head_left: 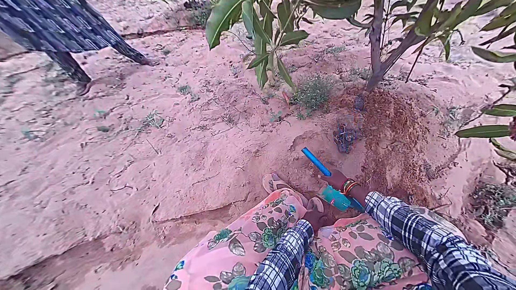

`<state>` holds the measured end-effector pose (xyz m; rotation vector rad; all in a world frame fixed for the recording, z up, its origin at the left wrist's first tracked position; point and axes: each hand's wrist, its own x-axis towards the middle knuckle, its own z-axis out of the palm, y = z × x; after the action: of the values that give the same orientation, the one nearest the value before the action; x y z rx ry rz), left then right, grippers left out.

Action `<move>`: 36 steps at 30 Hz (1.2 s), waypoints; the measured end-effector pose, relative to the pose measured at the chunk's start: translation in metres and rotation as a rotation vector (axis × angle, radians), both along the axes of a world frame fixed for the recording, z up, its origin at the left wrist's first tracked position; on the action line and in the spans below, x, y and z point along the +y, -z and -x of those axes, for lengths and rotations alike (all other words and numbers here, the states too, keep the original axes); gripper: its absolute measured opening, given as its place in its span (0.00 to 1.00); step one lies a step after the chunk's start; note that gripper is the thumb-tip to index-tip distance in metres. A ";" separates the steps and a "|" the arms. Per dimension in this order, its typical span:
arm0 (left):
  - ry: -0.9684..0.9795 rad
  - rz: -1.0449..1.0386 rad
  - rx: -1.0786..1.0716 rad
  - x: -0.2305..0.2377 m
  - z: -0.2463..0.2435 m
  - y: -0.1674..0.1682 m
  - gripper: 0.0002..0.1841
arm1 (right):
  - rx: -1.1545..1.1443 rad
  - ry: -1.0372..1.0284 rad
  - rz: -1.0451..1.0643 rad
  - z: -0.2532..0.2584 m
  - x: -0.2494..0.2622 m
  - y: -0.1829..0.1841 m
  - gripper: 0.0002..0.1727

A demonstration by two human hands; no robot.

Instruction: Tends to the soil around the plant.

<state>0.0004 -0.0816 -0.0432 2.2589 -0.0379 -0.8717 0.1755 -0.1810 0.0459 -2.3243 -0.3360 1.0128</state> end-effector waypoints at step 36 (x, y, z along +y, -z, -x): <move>-0.127 0.024 -0.086 0.006 -0.007 0.031 0.19 | -0.134 0.703 -0.344 -0.090 -0.029 -0.089 0.28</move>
<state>0.0075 -0.0761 -0.0741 2.2488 0.0557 -0.7038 0.2655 -0.2102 0.1349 -1.9604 0.2380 0.4136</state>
